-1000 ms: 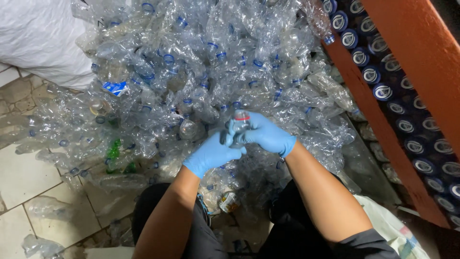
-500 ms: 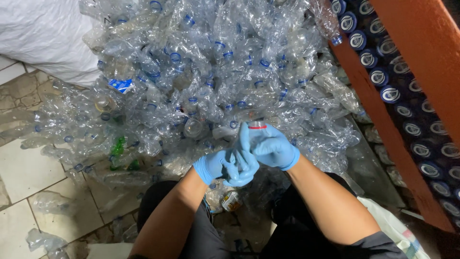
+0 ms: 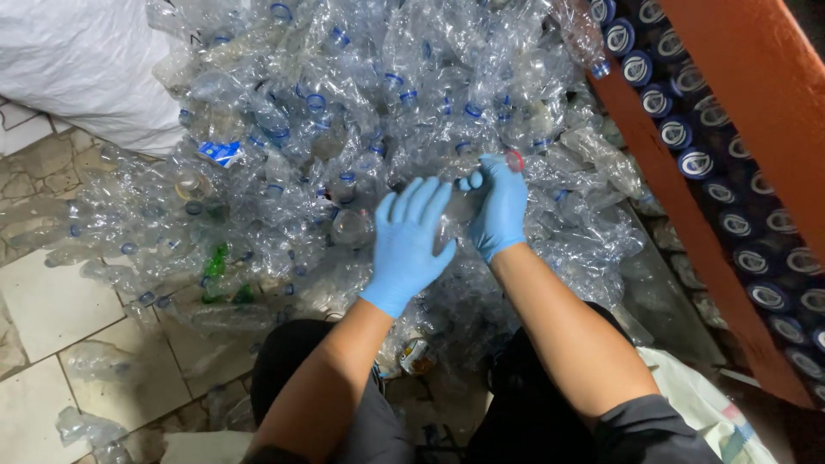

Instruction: Sorting plastic bottles from a pile on the floor into a collection bag

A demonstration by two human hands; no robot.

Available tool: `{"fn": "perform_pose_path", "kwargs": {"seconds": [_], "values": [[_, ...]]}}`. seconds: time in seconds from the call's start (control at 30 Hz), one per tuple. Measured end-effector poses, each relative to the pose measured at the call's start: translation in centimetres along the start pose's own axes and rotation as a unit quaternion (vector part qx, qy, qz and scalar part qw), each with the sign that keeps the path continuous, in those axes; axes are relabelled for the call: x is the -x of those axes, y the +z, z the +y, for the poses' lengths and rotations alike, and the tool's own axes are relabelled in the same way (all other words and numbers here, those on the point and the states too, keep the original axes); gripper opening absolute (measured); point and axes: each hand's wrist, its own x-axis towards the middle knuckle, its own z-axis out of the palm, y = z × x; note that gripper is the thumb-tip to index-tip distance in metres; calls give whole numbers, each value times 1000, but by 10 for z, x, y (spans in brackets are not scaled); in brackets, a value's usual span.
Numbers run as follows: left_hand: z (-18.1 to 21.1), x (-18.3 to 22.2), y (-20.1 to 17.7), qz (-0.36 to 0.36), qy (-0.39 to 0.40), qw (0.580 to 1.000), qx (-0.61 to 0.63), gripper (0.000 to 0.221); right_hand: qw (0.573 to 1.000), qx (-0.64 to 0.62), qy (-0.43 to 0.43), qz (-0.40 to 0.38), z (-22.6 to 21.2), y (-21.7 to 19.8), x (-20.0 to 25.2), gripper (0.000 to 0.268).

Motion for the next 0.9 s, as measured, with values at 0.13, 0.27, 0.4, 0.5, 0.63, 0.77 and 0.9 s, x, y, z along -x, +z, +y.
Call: {"fn": "perform_pose_path", "kwargs": {"seconds": [0.13,0.27,0.4,0.5,0.63,0.77,0.9], "values": [[-8,3,38,-24,-21,996,-83,95,991,-82,101,-5,11,-16,-11,18],[-38,-3,70,110,-16,983,-144,84,991,-59,102,-67,10,-17,10,10],[-51,0,89,195,5,974,-119,27,993,15,84,-79,22,-39,14,11],[-47,-2,88,126,-38,988,-78,21,988,71,40,-134,5,-22,35,9],[-34,-3,56,32,-72,996,-41,21,981,79,-1,-177,4,-13,47,16],[-29,1,39,-28,-86,995,38,26,946,170,-33,-272,3,-16,46,21],[-38,7,33,-32,-14,995,88,28,882,277,-6,-383,-3,-23,27,30]]}}
